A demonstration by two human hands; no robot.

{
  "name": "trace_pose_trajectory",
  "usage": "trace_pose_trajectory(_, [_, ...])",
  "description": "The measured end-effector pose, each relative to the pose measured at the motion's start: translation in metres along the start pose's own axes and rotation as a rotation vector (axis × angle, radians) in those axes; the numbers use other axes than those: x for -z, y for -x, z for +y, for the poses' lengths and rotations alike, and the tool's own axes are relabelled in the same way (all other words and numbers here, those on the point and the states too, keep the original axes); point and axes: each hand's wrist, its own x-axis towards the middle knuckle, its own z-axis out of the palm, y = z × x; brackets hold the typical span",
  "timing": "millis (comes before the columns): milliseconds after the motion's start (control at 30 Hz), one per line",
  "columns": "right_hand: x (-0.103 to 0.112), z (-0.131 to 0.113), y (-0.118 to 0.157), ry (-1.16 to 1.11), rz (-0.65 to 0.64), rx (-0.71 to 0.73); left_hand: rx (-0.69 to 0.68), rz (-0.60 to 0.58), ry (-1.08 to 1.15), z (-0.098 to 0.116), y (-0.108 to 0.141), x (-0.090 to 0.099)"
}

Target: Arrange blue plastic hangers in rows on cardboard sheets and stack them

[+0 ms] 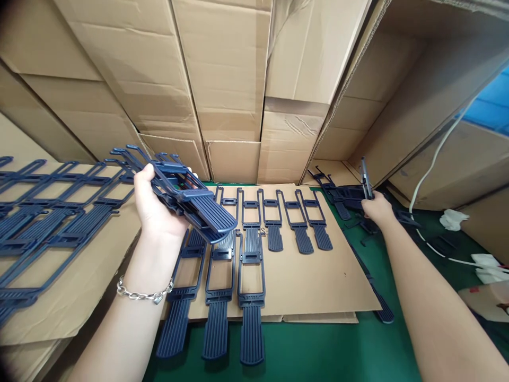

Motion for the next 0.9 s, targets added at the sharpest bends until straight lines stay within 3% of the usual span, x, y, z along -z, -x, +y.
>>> trace_pose_trajectory(233, [-0.024,-0.016,-0.015,0.012,-0.019,0.001,0.029,0.074,0.0,-0.001,-0.003,0.002])
trace_pose_trajectory(467, [-0.03,-0.027,-0.03,0.013,-0.096,0.001,-0.006,0.055,0.024,0.0,-0.01,0.008])
trace_pose_trajectory(733, [-0.036,-0.028,-0.033,-0.124,-0.036,-0.125,0.028,0.041,0.074,0.0,-0.01,0.01])
trace_pose_trajectory(900, [-0.027,-0.029,-0.027,-0.292,0.159,-0.191,0.11,0.024,0.088,-0.003,-0.008,0.01])
